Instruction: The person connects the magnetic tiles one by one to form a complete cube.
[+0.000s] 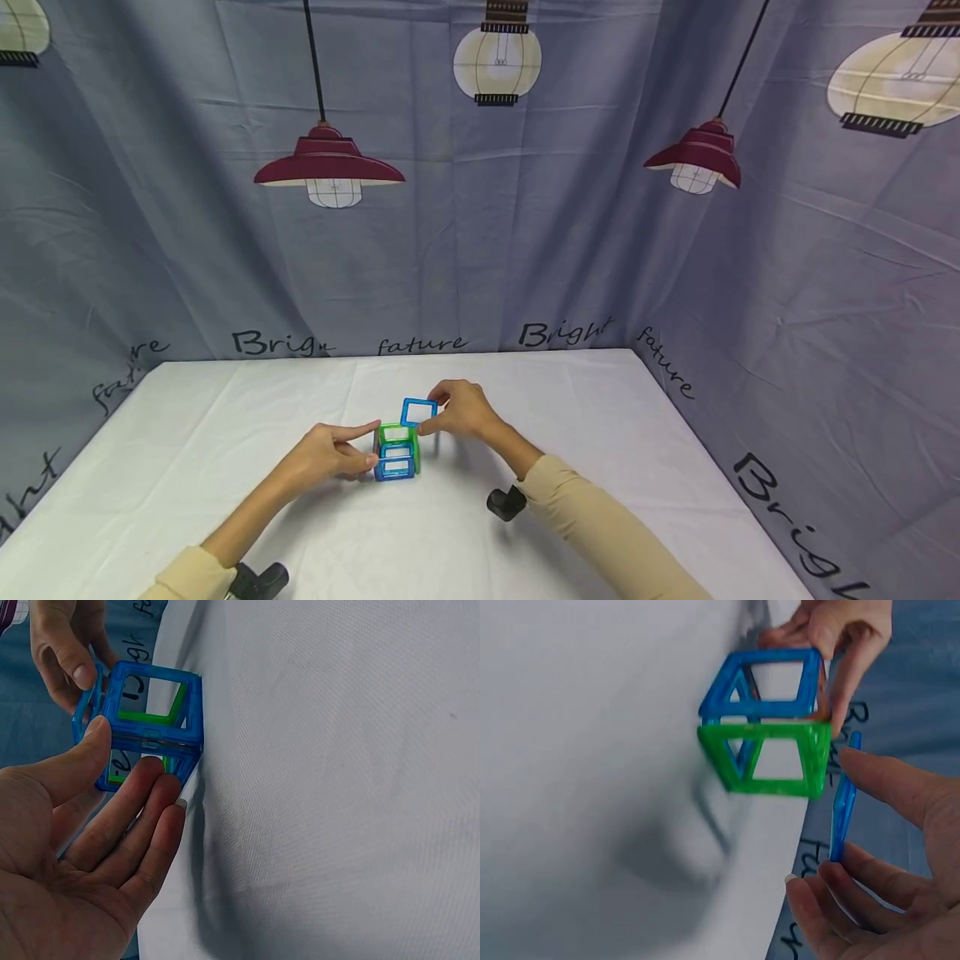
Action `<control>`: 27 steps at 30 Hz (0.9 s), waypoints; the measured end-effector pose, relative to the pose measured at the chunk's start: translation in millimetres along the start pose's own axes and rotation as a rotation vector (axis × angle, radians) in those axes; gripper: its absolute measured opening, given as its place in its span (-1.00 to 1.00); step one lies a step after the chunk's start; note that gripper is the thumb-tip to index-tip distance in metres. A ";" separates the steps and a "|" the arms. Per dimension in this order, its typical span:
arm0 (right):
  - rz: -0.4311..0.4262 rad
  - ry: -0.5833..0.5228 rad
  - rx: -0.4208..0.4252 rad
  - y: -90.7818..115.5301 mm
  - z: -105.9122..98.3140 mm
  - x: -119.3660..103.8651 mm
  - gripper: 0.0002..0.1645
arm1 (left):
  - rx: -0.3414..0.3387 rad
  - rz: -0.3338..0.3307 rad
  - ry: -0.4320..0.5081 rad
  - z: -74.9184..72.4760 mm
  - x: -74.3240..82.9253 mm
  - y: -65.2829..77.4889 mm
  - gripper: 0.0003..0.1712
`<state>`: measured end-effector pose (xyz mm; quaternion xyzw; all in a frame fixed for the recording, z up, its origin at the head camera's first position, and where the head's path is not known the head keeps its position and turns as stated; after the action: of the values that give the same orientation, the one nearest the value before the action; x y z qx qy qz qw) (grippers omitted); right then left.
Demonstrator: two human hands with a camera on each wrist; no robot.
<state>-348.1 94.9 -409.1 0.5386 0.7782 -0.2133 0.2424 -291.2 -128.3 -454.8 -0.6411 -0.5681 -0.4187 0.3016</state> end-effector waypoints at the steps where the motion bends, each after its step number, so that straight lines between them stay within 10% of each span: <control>1: -0.015 -0.001 -0.006 1.2 1.0 -4.0 -0.40 | -0.001 0.002 0.002 -0.3 0.1 -0.3 -0.30; 27: -0.100 0.020 -0.074 16.1 23.1 -32.6 -0.39 | -0.017 0.025 0.017 -1.8 -0.8 -2.0 -0.28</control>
<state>-319.7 62.5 -408.8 0.4920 0.8138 -0.1910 0.2434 -293.5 -129.9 -454.9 -0.6472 -0.5539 -0.4251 0.3059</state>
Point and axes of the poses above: each hand's wrist, its own y-axis away from the middle knuckle, its own z-axis out of the palm, x = y × z, the point moved 5 cm from there along -y, towards the middle knuckle, and after that the axes turned 3 degrees about x, right-handed, at the moved point
